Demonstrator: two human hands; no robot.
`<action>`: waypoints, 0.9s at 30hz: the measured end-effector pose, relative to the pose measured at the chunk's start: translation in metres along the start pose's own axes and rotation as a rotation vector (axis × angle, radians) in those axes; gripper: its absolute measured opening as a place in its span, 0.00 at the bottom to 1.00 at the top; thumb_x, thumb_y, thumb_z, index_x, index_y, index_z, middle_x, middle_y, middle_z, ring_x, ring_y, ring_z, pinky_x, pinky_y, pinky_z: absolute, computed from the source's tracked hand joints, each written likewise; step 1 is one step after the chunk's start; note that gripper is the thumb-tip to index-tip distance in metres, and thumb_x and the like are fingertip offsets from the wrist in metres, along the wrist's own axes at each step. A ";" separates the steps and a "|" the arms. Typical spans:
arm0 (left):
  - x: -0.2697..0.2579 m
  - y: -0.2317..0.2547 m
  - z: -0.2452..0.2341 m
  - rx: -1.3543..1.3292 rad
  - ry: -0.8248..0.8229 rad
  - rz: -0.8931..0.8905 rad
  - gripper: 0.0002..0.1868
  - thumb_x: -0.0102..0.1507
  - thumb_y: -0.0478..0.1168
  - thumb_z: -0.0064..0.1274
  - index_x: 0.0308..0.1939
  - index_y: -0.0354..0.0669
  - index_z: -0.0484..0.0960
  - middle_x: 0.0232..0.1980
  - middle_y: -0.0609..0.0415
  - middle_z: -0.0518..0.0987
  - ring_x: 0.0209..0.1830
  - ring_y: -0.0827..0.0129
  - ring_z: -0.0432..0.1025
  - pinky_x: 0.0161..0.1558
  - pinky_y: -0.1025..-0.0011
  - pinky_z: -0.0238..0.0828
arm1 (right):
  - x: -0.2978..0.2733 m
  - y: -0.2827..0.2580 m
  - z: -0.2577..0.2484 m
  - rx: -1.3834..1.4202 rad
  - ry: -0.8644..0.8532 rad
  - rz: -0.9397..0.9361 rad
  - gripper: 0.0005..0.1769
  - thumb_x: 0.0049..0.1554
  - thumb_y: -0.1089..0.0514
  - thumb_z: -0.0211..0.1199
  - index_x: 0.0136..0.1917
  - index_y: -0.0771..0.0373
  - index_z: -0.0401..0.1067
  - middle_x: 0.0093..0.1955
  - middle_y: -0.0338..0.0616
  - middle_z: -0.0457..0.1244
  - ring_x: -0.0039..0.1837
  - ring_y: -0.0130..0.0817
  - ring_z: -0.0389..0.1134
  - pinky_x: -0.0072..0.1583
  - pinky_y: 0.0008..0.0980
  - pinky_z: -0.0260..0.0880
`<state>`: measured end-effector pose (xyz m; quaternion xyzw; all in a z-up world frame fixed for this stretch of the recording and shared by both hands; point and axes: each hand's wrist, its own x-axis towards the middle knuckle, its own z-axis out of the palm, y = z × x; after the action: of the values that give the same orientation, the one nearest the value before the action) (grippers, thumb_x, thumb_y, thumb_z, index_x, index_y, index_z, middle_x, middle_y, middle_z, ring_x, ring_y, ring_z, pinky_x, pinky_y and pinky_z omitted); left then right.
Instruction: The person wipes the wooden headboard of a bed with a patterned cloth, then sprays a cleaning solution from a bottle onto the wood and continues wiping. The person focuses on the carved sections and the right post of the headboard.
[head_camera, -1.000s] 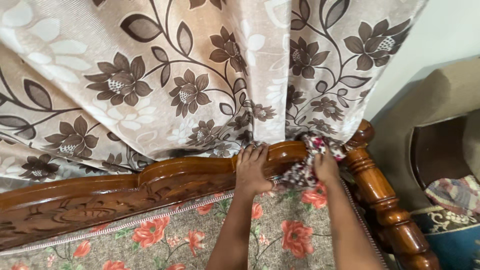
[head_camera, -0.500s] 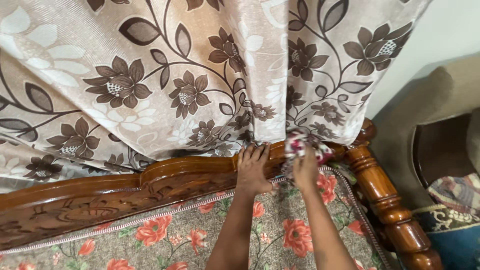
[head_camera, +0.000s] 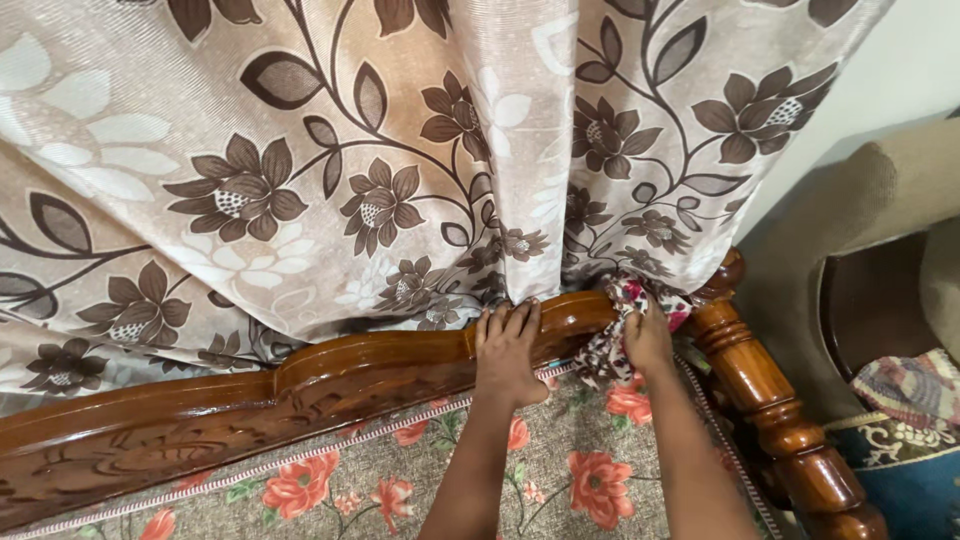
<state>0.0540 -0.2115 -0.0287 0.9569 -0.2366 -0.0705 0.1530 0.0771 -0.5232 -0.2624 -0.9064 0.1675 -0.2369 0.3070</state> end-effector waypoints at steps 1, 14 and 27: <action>0.002 0.001 0.001 0.009 0.000 -0.003 0.67 0.43 0.59 0.73 0.79 0.50 0.50 0.79 0.55 0.56 0.81 0.54 0.45 0.80 0.56 0.25 | 0.003 0.003 -0.001 -0.030 0.012 0.000 0.35 0.64 0.47 0.47 0.76 0.70 0.56 0.73 0.70 0.57 0.74 0.64 0.57 0.73 0.52 0.57; 0.000 -0.003 0.014 0.001 0.251 0.085 0.64 0.37 0.51 0.72 0.76 0.49 0.62 0.75 0.53 0.68 0.77 0.53 0.55 0.79 0.53 0.36 | 0.030 0.008 -0.025 -0.233 -0.093 -0.023 0.34 0.63 0.46 0.49 0.74 0.72 0.58 0.70 0.68 0.59 0.68 0.63 0.62 0.69 0.52 0.61; 0.005 0.002 0.033 0.048 0.344 0.057 0.64 0.32 0.49 0.69 0.75 0.51 0.63 0.71 0.52 0.70 0.76 0.52 0.55 0.78 0.51 0.40 | -0.012 -0.023 -0.043 -0.218 0.026 -0.098 0.28 0.57 0.53 0.57 0.64 0.73 0.60 0.66 0.69 0.60 0.67 0.65 0.61 0.69 0.54 0.60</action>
<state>0.0509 -0.2244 -0.0595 0.9512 -0.2354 0.1041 0.1704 0.0478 -0.5211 -0.2214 -0.9384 0.1518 -0.2438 0.1923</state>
